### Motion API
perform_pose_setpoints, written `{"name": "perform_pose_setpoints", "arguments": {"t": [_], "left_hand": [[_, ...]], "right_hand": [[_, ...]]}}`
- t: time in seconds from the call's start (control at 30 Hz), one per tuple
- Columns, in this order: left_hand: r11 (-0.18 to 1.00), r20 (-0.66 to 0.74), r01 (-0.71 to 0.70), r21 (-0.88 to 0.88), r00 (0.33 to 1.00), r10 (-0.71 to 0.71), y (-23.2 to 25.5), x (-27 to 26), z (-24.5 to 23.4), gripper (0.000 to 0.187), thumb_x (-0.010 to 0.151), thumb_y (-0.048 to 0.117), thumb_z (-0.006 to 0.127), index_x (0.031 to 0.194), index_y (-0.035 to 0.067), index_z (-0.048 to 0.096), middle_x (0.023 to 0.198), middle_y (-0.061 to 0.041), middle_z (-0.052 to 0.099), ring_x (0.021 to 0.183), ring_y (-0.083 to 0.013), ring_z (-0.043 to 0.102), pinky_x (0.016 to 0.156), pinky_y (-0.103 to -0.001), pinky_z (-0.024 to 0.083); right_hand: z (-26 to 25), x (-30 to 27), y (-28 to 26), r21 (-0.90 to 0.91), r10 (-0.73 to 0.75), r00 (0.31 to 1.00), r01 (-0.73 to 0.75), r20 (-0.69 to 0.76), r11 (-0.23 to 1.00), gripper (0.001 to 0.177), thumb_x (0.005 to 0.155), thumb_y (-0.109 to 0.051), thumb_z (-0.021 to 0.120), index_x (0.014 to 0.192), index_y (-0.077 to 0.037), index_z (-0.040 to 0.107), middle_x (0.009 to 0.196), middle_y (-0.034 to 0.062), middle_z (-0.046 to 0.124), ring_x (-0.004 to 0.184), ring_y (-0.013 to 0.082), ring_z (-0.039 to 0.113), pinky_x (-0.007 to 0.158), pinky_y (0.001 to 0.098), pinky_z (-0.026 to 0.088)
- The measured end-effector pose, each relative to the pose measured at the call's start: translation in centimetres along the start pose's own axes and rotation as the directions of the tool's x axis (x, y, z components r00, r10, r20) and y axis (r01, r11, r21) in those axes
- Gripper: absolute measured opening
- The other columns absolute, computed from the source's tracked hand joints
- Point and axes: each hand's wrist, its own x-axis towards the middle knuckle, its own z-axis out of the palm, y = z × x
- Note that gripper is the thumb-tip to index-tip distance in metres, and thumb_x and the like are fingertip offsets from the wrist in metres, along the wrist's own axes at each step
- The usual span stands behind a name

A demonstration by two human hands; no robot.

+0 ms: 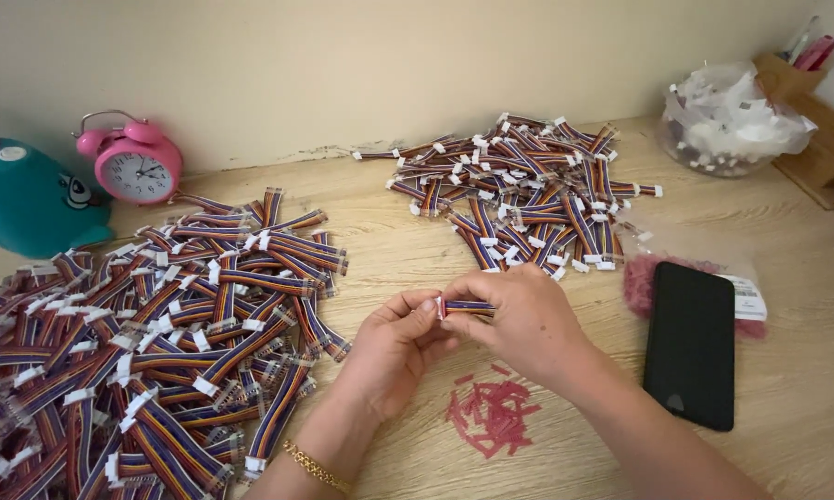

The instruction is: Assembling small ribbon cables by manually attaching white plastic connectors to the ends.

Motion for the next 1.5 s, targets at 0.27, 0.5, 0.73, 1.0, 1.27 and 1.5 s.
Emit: {"name": "perform_pose_setpoints", "arguments": {"t": [0.27,0.5,0.73,1.0,1.27,1.5], "left_hand": [[0.998,-0.036,-0.037,0.058,0.999,0.039,-0.3,-0.3,0.5,0.009,0.088,0.005,0.064,0.096,0.003,0.059,0.088,-0.018,0.07,0.08,-0.0273,0.068,0.076,-0.043,0.058],[0.991,-0.044,-0.105,0.083,0.993,0.109,-0.5,-0.2,0.3,0.012,0.087,0.007,0.066,0.096,0.002,0.061,0.089,-0.02,0.071,0.08,-0.0267,0.068,0.074,-0.04,0.059],[0.985,-0.034,-0.141,0.101,0.989,0.145,-0.5,-0.2,0.2,0.009,0.087,0.006,0.067,0.093,0.005,0.06,0.086,-0.014,0.069,0.076,-0.0216,0.066,0.072,-0.038,0.058],[0.998,-0.022,-0.047,-0.028,0.999,0.047,0.1,-0.4,0.5,0.007,0.089,0.003,0.064,0.094,0.0,0.061,0.089,-0.018,0.069,0.08,-0.0264,0.068,0.071,-0.038,0.059],[0.995,-0.077,-0.088,-0.051,0.993,0.084,-0.1,-0.5,0.6,0.009,0.085,0.001,0.066,0.093,-0.001,0.063,0.09,-0.019,0.069,0.082,-0.0276,0.066,0.082,-0.045,0.059],[0.981,-0.055,-0.187,-0.05,0.981,0.184,-1.1,-0.3,0.3,0.012,0.083,0.001,0.067,0.094,-0.001,0.063,0.088,-0.019,0.069,0.082,-0.0274,0.066,0.083,-0.043,0.058]], "right_hand": [[0.1,-0.1,0.0,-0.017,0.028,0.999,-0.029,-0.046,0.999,0.02,0.075,-0.043,0.076,0.09,-0.03,0.075,0.079,-0.0098,0.078,0.07,0.0182,0.069,0.074,0.0372,0.044],[0.1,0.1,-0.4,0.149,0.024,0.998,-0.015,-0.058,0.989,0.017,0.074,-0.034,0.079,0.089,-0.026,0.078,0.082,-0.0107,0.079,0.068,0.0076,0.073,0.064,0.028,0.049],[-0.2,0.1,-1.1,0.093,0.122,0.992,-0.124,0.028,0.988,0.016,0.078,-0.033,0.075,0.093,-0.026,0.076,0.085,-0.0085,0.078,0.076,0.0147,0.069,0.071,0.0334,0.047],[0.4,0.1,-0.5,0.125,0.049,0.998,-0.046,-0.025,0.991,0.02,0.076,-0.028,0.075,0.096,-0.026,0.075,0.089,-0.0083,0.079,0.079,0.0148,0.071,0.072,0.035,0.05],[1.0,-0.1,-0.2,0.073,-0.114,0.98,0.127,-0.162,0.989,0.016,0.076,-0.027,0.075,0.092,-0.024,0.073,0.085,-0.0094,0.078,0.076,0.0146,0.072,0.071,0.0359,0.048],[1.3,-0.1,-0.3,0.144,-0.068,0.98,0.095,-0.186,0.985,0.015,0.076,-0.027,0.076,0.091,-0.025,0.075,0.087,-0.0107,0.078,0.076,0.0109,0.073,0.072,0.0324,0.047]]}}
